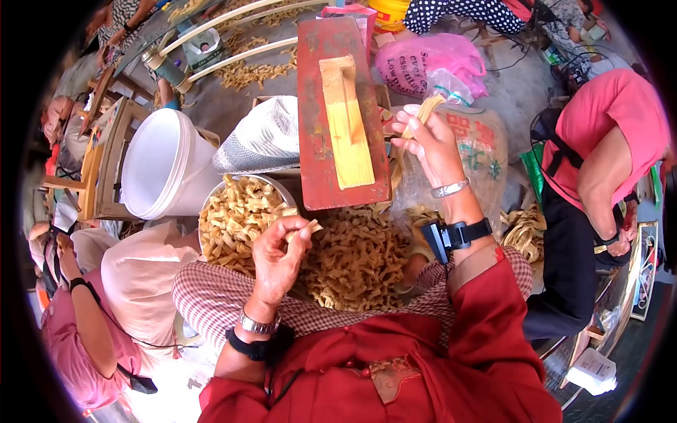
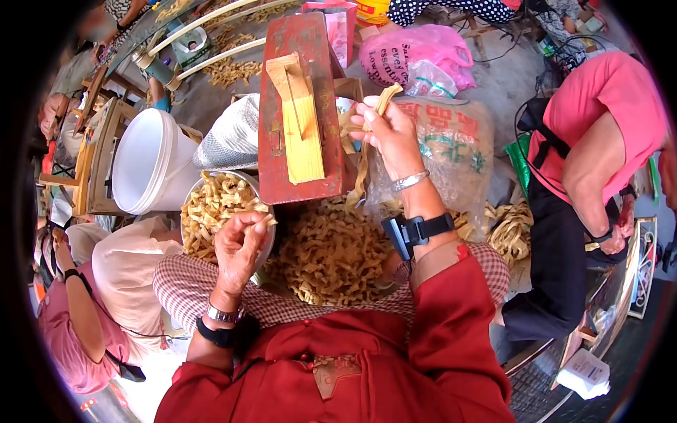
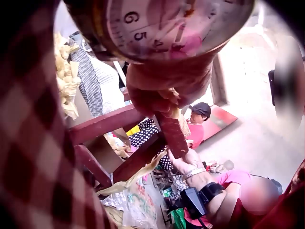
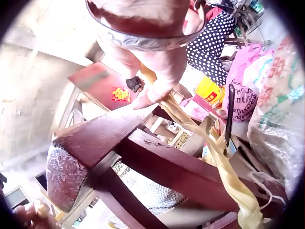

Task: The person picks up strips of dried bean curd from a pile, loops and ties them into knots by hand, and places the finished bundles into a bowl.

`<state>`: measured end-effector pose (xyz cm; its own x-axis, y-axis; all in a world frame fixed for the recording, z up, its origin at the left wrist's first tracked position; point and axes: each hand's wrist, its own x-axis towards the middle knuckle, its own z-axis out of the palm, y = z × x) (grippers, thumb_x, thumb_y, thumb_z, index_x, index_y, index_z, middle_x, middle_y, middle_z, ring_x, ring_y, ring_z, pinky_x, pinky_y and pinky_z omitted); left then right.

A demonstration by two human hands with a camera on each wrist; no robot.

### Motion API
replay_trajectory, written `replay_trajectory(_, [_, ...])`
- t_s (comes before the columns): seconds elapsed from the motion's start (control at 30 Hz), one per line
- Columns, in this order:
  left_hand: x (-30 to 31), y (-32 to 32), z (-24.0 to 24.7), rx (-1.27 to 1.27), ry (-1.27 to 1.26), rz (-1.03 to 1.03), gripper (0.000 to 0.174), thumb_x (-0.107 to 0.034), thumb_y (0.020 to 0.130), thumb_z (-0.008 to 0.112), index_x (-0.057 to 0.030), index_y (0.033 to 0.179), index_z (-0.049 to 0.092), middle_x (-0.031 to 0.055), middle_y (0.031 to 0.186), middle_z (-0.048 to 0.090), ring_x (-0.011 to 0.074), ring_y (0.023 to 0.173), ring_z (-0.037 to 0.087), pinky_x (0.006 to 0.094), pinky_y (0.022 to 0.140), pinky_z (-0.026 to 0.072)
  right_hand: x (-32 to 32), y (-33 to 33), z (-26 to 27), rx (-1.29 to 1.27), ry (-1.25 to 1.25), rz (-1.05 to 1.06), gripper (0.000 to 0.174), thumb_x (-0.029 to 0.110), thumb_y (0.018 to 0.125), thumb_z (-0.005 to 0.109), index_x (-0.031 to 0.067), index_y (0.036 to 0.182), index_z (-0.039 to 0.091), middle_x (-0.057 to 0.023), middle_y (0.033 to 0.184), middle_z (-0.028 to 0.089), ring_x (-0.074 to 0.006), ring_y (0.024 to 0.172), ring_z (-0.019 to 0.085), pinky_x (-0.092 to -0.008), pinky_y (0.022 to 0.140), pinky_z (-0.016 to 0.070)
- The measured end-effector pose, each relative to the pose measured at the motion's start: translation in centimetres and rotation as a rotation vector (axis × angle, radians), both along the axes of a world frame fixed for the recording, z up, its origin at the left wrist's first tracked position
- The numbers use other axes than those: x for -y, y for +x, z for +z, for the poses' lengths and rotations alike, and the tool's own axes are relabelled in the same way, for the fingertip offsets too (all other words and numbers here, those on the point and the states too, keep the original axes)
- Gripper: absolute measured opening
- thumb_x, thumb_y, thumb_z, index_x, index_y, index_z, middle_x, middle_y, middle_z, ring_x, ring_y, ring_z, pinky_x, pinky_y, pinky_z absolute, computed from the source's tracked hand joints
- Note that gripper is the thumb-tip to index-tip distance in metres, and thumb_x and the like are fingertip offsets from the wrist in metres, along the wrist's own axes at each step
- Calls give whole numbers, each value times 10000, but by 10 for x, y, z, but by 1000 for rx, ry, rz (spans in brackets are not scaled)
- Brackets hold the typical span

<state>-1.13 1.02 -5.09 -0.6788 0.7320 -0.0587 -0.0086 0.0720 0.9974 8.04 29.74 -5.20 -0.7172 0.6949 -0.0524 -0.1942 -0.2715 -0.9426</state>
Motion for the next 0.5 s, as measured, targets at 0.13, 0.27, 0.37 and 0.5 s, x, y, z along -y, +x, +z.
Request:
replay_trajectory(0.13, [10, 5, -13, 129, -101, -4, 93, -85, 906, 573, -11, 955, 602, -4, 728, 581, 43, 622, 505, 177, 548, 409, 15, 17, 9, -66, -18, 16, 355, 170, 940, 529, -49, 1214, 472, -126, 1126, 577, -203, 1012, 584, -352, 834, 527])
replay_trajectory(0.27, [17, 9, -31, -146, -473, -302, 284, -193, 934, 532, 42, 1085, 586, 70, 820, 631, 159, 727, 591, 280, 663, 490, 42, 37, 23, -72, -22, 42, 322, 146, 941, 517, -63, 1186, 510, -145, 1062, 603, -219, 943, 618, -357, 804, 551])
replay_trajectory(0.37, [9, 22, -28, 101, -425, -378, 375, -284, 955, 490, 47, 1114, 567, 107, 876, 648, 189, 770, 623, 301, 709, 509, 72, 60, 33, -48, -26, 92, 229, 111, 918, 551, -62, 1061, 599, -138, 922, 648, -216, 776, 660, -310, 660, 578])
replay_trajectory(0.5, [-12, 44, -24, 907, -188, -420, 482, -408, 986, 369, 23, 1124, 536, 131, 898, 640, 224, 744, 633, 340, 729, 544, 128, 80, 38, 83, 79, 293, 160, 64, 887, 590, -48, 991, 638, -102, 806, 665, -135, 652, 638, -234, 547, 519])
